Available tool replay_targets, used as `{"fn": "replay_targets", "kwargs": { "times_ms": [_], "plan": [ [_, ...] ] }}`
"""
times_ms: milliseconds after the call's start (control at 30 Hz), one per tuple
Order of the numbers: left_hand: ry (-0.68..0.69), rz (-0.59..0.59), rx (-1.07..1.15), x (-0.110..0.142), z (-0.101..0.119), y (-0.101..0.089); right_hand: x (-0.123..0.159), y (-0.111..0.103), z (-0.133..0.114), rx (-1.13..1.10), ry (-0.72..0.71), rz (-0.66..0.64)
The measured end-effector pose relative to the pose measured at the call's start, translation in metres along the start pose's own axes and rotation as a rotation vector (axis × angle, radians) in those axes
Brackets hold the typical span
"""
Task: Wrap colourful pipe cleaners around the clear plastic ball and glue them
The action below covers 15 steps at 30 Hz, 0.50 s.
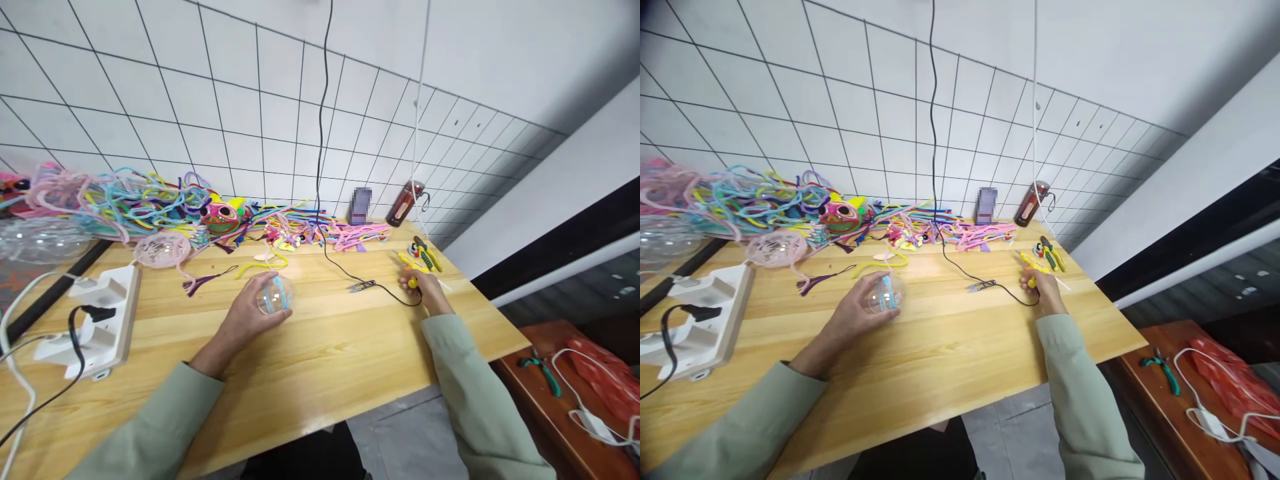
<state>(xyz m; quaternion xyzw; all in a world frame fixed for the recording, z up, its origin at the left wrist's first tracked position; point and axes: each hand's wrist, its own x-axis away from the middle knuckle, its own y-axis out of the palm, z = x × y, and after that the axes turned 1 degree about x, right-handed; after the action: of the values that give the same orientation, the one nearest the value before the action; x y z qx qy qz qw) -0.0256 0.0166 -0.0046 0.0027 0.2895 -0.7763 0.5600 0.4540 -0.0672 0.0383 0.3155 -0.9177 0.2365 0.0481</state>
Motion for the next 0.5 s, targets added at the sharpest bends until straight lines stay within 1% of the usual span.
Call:
{"fn": "replay_targets", "kwargs": {
  "times_ms": [167,233,300,400,500],
  "plan": [
    [0.028,-0.008,-0.035,0.000,0.001,0.002,-0.013,0.001,-0.008,0.383,0.023,0.034],
    [0.045,-0.011,-0.038,0.000,-0.001,0.004,-0.011,-0.001,-0.012,0.550,0.001,0.060],
    [0.057,-0.014,-0.037,0.001,-0.003,0.005,-0.007,-0.003,-0.013,0.691,-0.032,0.117],
    [0.063,-0.010,-0.034,0.001,-0.006,0.007,0.003,-0.002,-0.010,0.816,-0.103,0.198],
    [0.062,-0.011,-0.032,0.002,-0.005,0.006,0.013,0.002,-0.008,0.856,-0.184,0.222]
  ]
}}
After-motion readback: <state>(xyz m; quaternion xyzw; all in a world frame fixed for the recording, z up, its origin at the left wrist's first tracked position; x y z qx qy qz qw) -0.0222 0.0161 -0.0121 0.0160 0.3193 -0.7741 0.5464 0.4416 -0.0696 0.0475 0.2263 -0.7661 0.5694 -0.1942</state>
